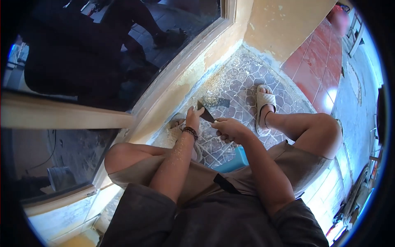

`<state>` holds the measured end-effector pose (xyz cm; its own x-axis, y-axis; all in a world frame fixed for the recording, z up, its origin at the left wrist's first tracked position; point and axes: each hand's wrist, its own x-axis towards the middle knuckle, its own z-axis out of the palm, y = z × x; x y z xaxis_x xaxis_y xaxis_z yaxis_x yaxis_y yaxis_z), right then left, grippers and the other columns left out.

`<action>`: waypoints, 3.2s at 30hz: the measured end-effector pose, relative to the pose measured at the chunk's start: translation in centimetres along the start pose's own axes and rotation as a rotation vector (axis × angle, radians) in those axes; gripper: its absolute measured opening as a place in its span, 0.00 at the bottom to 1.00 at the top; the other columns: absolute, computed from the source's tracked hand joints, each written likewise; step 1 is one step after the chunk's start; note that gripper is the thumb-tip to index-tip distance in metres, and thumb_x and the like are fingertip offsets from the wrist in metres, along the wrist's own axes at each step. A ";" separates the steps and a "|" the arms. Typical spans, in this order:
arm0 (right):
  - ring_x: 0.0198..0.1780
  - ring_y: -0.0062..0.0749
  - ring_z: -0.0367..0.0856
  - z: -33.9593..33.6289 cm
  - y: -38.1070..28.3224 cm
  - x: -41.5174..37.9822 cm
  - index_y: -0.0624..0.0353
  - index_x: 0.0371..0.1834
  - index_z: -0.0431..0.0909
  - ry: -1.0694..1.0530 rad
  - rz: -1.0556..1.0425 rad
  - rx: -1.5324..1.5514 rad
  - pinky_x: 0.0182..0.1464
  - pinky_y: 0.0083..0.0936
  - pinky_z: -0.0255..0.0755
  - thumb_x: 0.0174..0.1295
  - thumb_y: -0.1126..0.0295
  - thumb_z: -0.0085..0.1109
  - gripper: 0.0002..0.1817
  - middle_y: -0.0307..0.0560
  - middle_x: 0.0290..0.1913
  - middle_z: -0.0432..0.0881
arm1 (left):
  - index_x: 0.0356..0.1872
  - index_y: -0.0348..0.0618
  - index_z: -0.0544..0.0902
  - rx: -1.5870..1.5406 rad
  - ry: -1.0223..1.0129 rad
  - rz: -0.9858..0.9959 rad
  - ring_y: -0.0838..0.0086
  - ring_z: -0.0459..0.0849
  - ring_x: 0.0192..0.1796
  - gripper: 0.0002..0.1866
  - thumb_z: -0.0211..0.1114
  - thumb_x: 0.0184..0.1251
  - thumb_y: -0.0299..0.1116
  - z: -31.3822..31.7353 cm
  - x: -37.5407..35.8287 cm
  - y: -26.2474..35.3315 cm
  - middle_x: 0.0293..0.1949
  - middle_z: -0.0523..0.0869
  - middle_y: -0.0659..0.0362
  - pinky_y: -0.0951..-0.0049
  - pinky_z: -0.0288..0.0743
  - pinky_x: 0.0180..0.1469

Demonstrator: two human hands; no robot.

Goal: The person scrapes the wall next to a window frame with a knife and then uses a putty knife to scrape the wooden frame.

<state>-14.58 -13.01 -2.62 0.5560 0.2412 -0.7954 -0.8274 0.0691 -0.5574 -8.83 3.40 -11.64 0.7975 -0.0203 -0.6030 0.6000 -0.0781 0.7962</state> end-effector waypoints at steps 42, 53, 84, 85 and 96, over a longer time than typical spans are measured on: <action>0.24 0.45 0.84 -3.1 6.7 -0.9 0.73 0.26 0.80 0.556 -0.146 -0.650 0.33 0.34 0.77 0.50 0.65 0.51 0.17 0.61 0.22 0.81 | 0.46 0.42 0.80 1.189 -0.364 0.341 0.54 0.79 0.54 0.18 0.61 0.58 0.40 5.8 -12.5 1.5 0.48 0.81 0.44 0.60 0.72 0.57; 0.21 0.26 0.72 -2.9 3.5 -1.5 0.62 0.59 0.66 0.603 -0.273 -0.393 0.19 0.25 0.65 0.58 0.63 0.59 0.27 0.45 0.28 0.76 | 0.41 0.39 0.82 0.559 -0.253 0.095 0.68 0.85 0.31 0.15 0.57 0.61 0.39 6.2 -6.0 -3.0 0.34 0.86 0.53 0.68 0.79 0.36; 0.41 0.30 0.79 1.3 -0.7 1.7 0.67 0.55 0.74 0.328 -0.361 0.011 0.41 0.24 0.72 0.65 0.63 0.51 0.21 0.50 0.44 0.81 | 0.34 0.36 0.79 -0.581 0.213 -0.031 0.68 0.78 0.37 0.17 0.47 0.69 0.39 9.5 -5.2 1.1 0.35 0.82 0.53 0.68 0.71 0.44; 0.42 0.29 0.78 1.1 -1.0 1.6 0.67 0.55 0.74 0.302 -0.366 0.037 0.42 0.24 0.72 0.65 0.63 0.50 0.21 0.50 0.45 0.81 | 0.33 0.36 0.79 -0.585 0.206 -0.025 0.69 0.77 0.35 0.17 0.48 0.69 0.40 9.4 -5.4 2.2 0.32 0.80 0.55 0.68 0.70 0.42; 0.45 0.32 0.78 2.8 -8.1 0.4 0.66 0.58 0.71 0.235 -0.385 0.483 0.43 0.23 0.73 0.67 0.65 0.45 0.21 0.52 0.48 0.78 | 0.34 0.38 0.78 -0.018 -0.054 0.127 0.69 0.77 0.34 0.19 0.51 0.69 0.45 6.6 -0.1 10.1 0.32 0.80 0.53 0.66 0.72 0.39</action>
<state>-7.85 -10.80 2.26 0.7769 -0.1012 -0.6215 -0.4781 0.5476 -0.6867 -3.25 -3.92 -3.92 0.8630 -0.0826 -0.4983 0.4955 -0.0533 0.8670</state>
